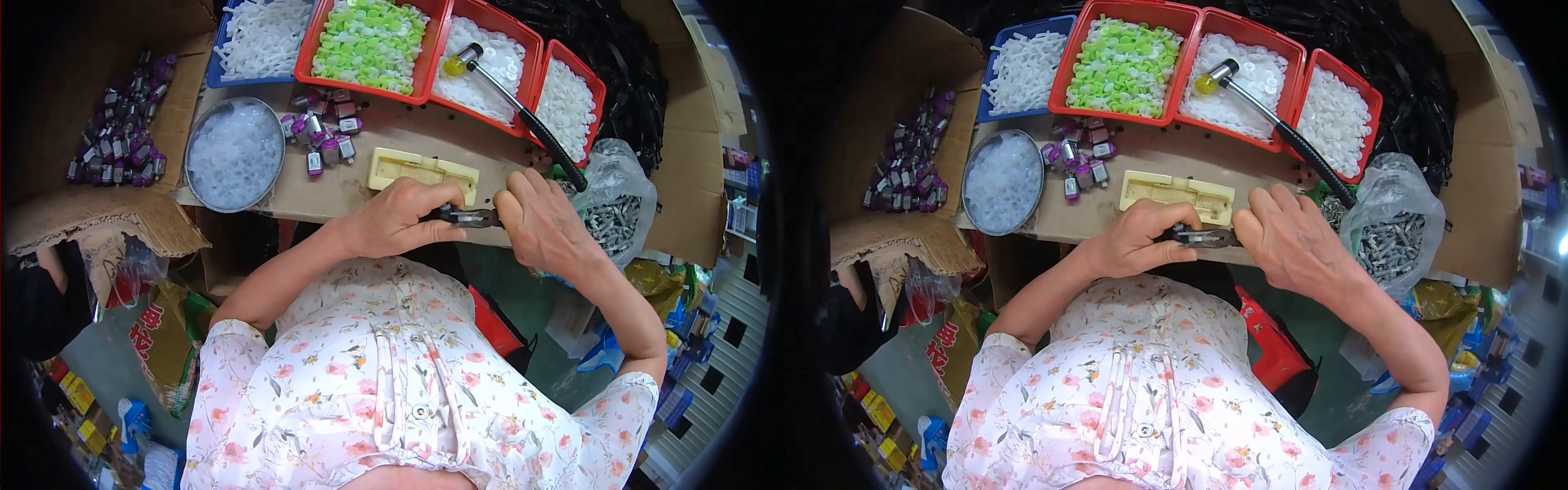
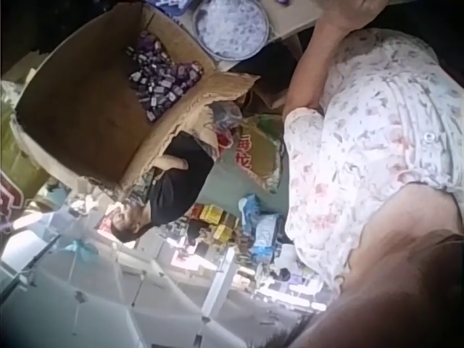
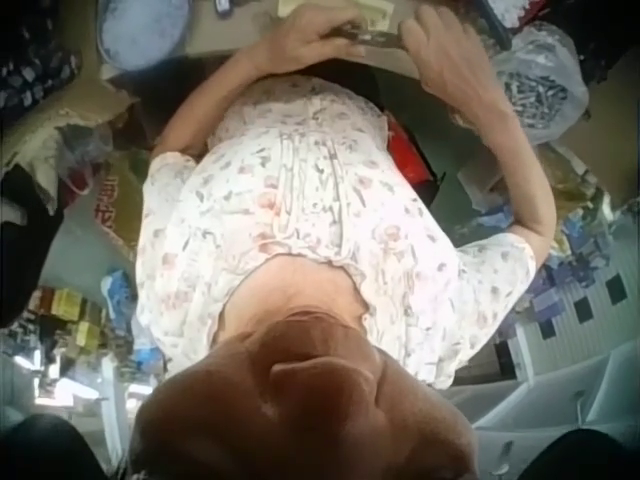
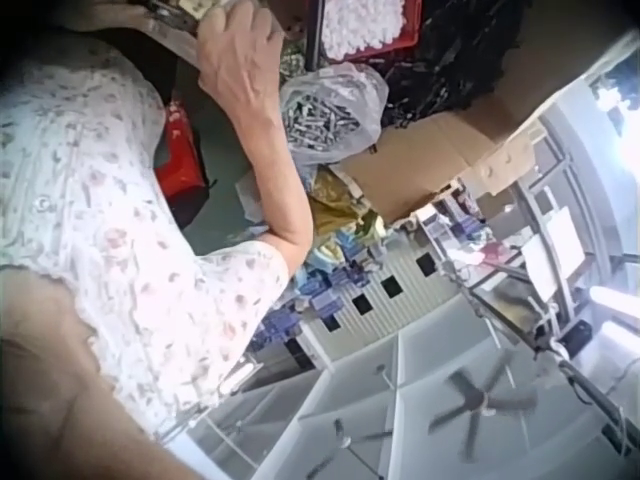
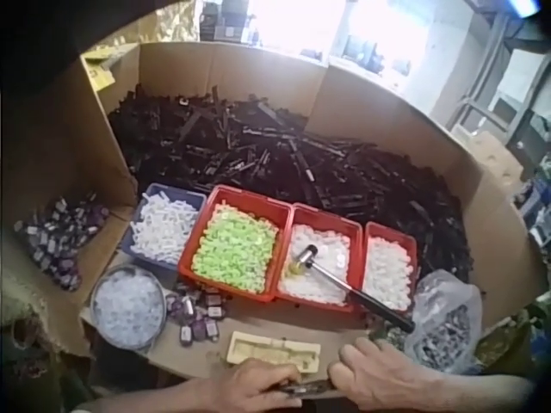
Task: Assemble small plastic toy components using pliers, a small hammer, and a jig.
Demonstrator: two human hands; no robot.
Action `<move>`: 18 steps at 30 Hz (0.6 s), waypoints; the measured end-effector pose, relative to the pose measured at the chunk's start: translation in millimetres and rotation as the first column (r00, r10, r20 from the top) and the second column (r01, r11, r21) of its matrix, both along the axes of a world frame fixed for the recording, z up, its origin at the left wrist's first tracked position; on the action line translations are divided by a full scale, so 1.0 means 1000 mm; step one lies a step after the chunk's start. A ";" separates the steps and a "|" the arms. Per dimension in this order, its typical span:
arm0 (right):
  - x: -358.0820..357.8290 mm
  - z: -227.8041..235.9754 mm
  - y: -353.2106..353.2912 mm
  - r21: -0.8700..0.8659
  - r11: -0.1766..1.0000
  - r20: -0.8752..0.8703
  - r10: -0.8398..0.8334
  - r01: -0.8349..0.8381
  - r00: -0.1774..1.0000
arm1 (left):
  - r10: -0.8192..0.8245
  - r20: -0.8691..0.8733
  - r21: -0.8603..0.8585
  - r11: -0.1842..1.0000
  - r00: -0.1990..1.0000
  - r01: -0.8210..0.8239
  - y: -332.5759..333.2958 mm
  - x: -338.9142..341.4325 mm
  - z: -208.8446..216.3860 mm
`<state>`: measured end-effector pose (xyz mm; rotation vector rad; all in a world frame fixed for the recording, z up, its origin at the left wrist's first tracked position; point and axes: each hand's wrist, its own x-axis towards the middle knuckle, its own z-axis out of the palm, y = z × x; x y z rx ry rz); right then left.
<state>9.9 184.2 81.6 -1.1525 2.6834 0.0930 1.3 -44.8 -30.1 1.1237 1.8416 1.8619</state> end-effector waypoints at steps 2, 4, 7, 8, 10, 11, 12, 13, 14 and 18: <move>-0.004 0.000 0.003 0.010 0.997 -0.033 0.082 -0.081 0.996 | -0.126 0.139 -0.010 0.992 0.982 0.129 -0.003 -0.002 0.006; -0.006 -0.001 0.004 -0.023 0.986 -0.071 0.162 -0.164 0.984 | -0.237 0.276 -0.008 0.969 0.932 0.248 -0.005 -0.003 0.010; -0.005 0.003 0.004 -0.016 0.994 0.044 0.111 -0.110 0.993 | -0.439 0.524 0.200 0.896 0.730 0.396 -0.007 -0.003 0.015; -0.005 0.004 0.003 -0.021 0.994 0.042 0.109 -0.108 0.993 | -0.438 0.574 0.229 0.897 0.691 0.378 -0.008 -0.002 0.020; -0.005 0.009 0.003 -0.173 0.984 0.036 0.053 -0.046 0.998 | -0.438 0.615 0.253 0.897 0.656 0.362 -0.006 0.001 0.026; -0.004 0.010 0.006 -0.176 0.983 0.030 0.052 -0.045 0.998 | -0.299 0.523 0.237 0.951 0.798 0.201 -0.001 0.004 0.028; -0.001 0.010 0.009 -0.259 0.966 0.034 -0.007 0.016 0.999 | -0.131 0.417 0.242 0.970 0.899 0.029 0.001 0.004 0.028; 0.001 0.010 0.010 -0.340 0.937 0.045 -0.064 0.075 0.997 | 0.037 0.236 0.146 0.986 0.971 -0.073 0.000 0.002 0.028; 0.004 0.009 0.010 -0.344 0.936 0.039 -0.062 0.072 0.997 | 0.040 0.230 0.143 0.987 0.972 -0.074 -0.001 0.002 0.029; 0.016 -0.001 0.007 -0.382 0.905 0.078 -0.168 0.185 0.983 | 0.267 -0.043 0.001 0.964 0.963 -0.267 0.002 0.006 0.031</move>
